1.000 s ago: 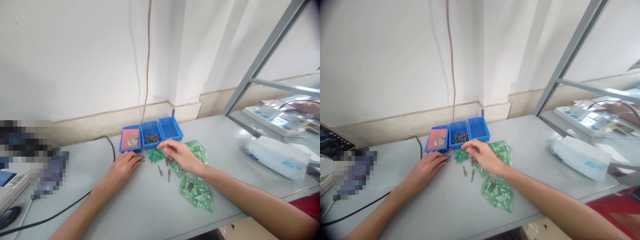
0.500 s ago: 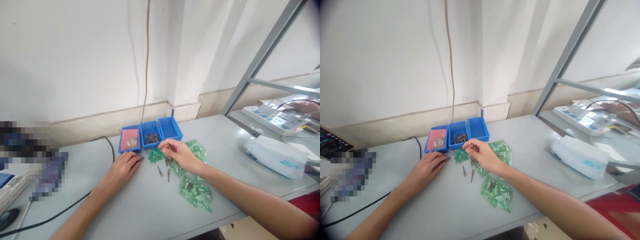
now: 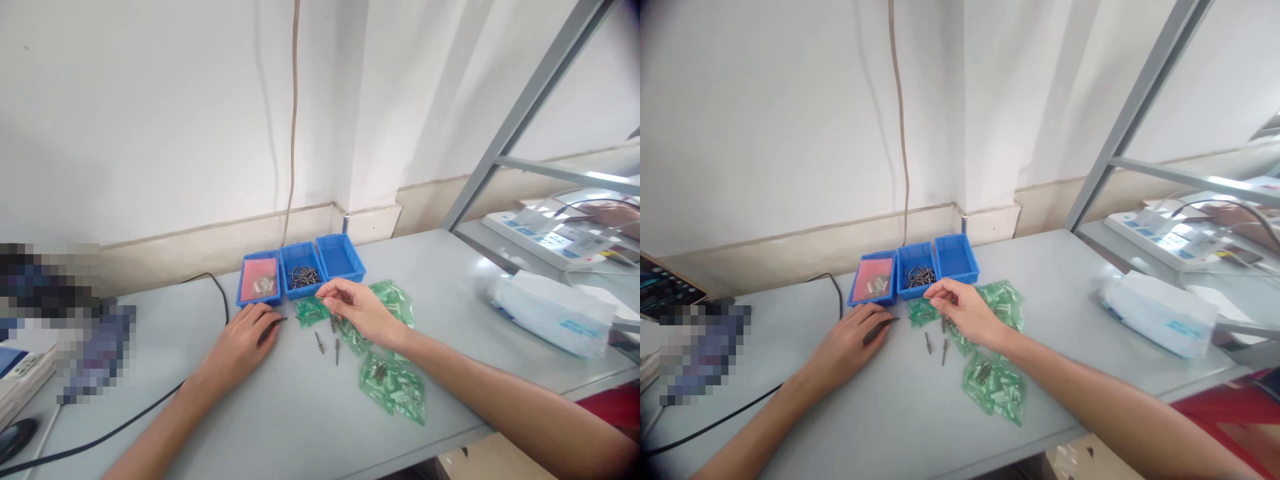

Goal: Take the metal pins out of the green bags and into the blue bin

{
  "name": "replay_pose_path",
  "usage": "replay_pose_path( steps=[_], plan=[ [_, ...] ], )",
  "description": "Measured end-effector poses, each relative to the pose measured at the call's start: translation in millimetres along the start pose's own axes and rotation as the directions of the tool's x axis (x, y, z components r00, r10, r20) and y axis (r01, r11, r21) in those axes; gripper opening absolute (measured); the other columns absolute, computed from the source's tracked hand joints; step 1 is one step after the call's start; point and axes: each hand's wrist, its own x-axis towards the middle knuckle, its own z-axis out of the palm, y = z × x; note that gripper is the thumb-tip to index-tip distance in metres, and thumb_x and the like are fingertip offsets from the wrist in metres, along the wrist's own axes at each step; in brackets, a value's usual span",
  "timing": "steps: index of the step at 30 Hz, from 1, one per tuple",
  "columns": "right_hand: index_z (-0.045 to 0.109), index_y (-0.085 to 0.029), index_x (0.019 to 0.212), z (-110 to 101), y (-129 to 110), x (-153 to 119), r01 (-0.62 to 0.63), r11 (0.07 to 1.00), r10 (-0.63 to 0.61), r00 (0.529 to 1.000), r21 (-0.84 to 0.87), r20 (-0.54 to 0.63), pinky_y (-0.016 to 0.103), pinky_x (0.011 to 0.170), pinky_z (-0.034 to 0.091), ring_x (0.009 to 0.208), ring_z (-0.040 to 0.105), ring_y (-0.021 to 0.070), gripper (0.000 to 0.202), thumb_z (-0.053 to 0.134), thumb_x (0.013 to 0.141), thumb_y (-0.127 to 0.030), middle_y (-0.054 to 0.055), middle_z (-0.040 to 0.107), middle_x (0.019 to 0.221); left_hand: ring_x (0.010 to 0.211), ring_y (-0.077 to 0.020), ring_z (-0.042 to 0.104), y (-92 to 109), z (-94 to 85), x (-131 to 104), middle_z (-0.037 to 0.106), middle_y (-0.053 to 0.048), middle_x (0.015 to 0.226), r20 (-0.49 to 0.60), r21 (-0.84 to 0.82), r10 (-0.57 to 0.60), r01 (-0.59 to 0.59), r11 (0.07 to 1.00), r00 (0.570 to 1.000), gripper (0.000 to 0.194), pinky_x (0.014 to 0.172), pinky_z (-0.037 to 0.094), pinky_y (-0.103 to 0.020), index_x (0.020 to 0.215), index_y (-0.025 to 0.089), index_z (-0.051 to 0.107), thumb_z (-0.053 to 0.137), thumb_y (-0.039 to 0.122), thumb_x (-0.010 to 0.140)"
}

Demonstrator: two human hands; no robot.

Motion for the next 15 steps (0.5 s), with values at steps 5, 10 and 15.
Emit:
replay_pose_path(
  steps=[5,10,15],
  plan=[
    [0.072,-0.021,0.106,0.2,0.5,0.0,-0.004,1.0,0.004,1.0,-0.013,0.001,0.029,0.066,0.047,0.075,0.057,0.0165,0.016,0.067,0.097,-0.033,0.002,0.065,0.088,0.105,-0.0236,0.066,1.0,-0.3,0.3,0.068,-0.009,0.117,0.01,0.0,-0.009,0.009,1.0,1.0,0.021,0.094,0.055,-0.04,0.122,0.023,0.068,0.051,0.024,0.109],
    [0.072,-0.021,0.107,0.4,0.6,0.1,-0.007,1.0,0.007,1.0,0.002,0.006,0.028,0.065,0.046,0.074,0.056,0.0162,0.017,0.066,0.097,-0.033,0.002,0.065,0.088,0.105,-0.0238,0.066,1.7,-1.3,0.0,0.067,-0.009,0.117,0.022,0.0,-0.01,0.01,1.0,1.0,0.022,0.094,0.055,-0.041,0.123,0.023,0.068,0.05,0.024,0.109],
    [0.071,-0.021,0.106,0.5,1.8,-0.5,-0.003,1.0,0.003,1.0,0.03,0.003,0.028,0.065,0.047,0.071,0.056,0.0153,0.018,0.067,0.097,-0.036,0.001,0.065,0.086,0.105,-0.0238,0.066,1.0,-0.2,-0.2,0.067,-0.009,0.116,0.009,-0.001,0.0,0.0,1.0,1.0,0.022,0.094,0.054,-0.04,0.122,0.023,0.067,0.05,0.022,0.108]
  ],
)
